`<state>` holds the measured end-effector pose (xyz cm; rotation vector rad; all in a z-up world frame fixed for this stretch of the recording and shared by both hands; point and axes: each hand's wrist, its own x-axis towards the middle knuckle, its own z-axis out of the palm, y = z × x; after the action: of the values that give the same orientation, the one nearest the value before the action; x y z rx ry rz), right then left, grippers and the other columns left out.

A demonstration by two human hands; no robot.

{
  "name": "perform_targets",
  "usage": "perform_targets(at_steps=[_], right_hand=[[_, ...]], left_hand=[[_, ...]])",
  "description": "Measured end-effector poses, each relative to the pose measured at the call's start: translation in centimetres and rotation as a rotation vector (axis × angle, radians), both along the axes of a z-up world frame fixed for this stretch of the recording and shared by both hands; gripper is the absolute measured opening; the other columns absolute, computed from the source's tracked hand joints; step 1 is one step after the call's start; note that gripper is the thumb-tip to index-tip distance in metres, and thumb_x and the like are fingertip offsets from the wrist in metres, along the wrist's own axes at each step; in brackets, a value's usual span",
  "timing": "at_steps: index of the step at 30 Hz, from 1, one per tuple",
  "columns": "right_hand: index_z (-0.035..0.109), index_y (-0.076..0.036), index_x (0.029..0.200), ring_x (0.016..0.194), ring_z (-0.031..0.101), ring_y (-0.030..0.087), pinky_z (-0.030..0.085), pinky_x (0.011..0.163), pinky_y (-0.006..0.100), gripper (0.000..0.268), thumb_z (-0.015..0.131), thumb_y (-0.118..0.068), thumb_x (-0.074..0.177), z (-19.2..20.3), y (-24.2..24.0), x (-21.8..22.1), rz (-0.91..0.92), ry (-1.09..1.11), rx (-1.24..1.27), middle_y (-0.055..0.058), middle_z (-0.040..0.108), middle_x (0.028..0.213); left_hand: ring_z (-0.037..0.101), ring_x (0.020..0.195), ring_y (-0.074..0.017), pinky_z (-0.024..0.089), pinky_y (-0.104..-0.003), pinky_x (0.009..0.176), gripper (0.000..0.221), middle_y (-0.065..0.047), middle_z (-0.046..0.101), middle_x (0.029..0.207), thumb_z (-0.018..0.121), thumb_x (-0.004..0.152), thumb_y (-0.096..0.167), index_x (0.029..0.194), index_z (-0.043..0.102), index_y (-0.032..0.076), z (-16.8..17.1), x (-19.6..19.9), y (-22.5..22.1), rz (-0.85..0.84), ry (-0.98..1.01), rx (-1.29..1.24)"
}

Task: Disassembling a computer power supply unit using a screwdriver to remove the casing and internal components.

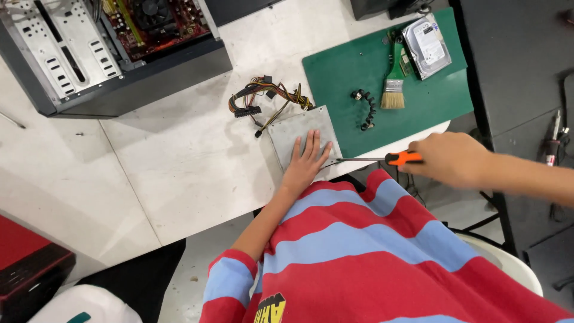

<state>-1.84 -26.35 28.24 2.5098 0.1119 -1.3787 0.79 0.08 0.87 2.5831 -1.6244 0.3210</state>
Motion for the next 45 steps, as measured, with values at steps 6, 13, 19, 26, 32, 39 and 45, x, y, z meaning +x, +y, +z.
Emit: perform_targets(at_steps=[6,13,19,26,32,39,45], right_hand=[[0.056,-0.019,0.113,0.081,0.072,0.031,0.053,0.066,0.043,0.047,0.046,-0.063,0.099,1.6,1.9,-0.8,-0.303,0.134,-0.020,0.006,0.075,0.088],[0.061,-0.004,0.103,0.071,0.052,0.016,0.041,0.049,0.028,0.022,0.061,0.010,0.087,3.6,2.8,-1.4,1.019,-0.468,0.156,0.007,0.056,0.095],[0.054,-0.007,0.094,0.062,0.057,0.021,0.047,0.051,0.036,0.006,0.051,-0.011,0.091,0.0,-0.9,0.1,0.179,-0.041,0.231,0.006,0.056,0.084],[0.065,-0.003,0.109,0.051,0.044,0.029,0.035,0.056,0.036,0.058,0.045,-0.058,0.104,3.3,1.2,5.7,-1.016,0.075,0.205,0.021,0.061,0.069],[0.038,-0.018,0.129,0.085,0.071,0.026,0.064,0.050,0.042,0.076,0.077,-0.059,0.079,2.3,1.6,2.3,0.055,-0.117,0.121,0.009,0.041,0.128],[0.036,-0.011,0.136,0.072,0.058,0.023,0.048,0.029,0.035,0.099,0.068,0.024,0.049,5.0,2.8,0.4,0.250,-0.269,0.172,0.009,0.041,0.107],[0.051,-0.014,0.122,0.033,0.045,0.022,0.030,0.032,0.034,0.040,0.049,-0.053,0.111,1.7,2.8,-1.4,0.299,-0.662,0.071,0.000,0.052,0.061]], left_hand=[[0.031,0.151,-0.0450,0.030,-0.064,0.122,0.052,-0.030,0.034,0.160,0.043,0.107,0.011,0.159,0.037,0.013,-0.4,-0.1,-0.2,-0.004,0.034,-0.013],[0.033,0.150,-0.0442,0.031,-0.063,0.121,0.052,-0.029,0.034,0.161,0.043,0.109,0.012,0.160,0.035,0.014,-0.5,-0.1,-0.2,0.008,0.037,-0.009],[0.031,0.151,-0.0447,0.031,-0.063,0.121,0.054,-0.029,0.032,0.161,0.048,0.109,0.023,0.161,0.034,0.015,-0.2,-0.1,-0.2,-0.002,0.028,0.025],[0.031,0.151,-0.0451,0.032,-0.063,0.121,0.053,-0.030,0.032,0.161,0.040,0.108,0.015,0.161,0.033,0.015,-0.3,-0.1,-0.2,0.001,0.022,0.049],[0.033,0.151,-0.0440,0.031,-0.062,0.122,0.055,-0.029,0.032,0.162,0.043,0.107,0.010,0.161,0.033,0.014,0.2,0.1,-0.1,0.003,0.031,0.028],[0.034,0.151,-0.0421,0.032,-0.061,0.121,0.054,-0.027,0.034,0.161,0.043,0.109,0.013,0.162,0.032,0.017,0.2,0.0,-0.1,0.018,-0.004,0.052],[0.031,0.152,-0.0435,0.031,-0.061,0.121,0.054,-0.028,0.033,0.162,0.044,0.109,0.017,0.162,0.033,0.017,0.6,0.2,0.0,0.014,0.024,0.068]])
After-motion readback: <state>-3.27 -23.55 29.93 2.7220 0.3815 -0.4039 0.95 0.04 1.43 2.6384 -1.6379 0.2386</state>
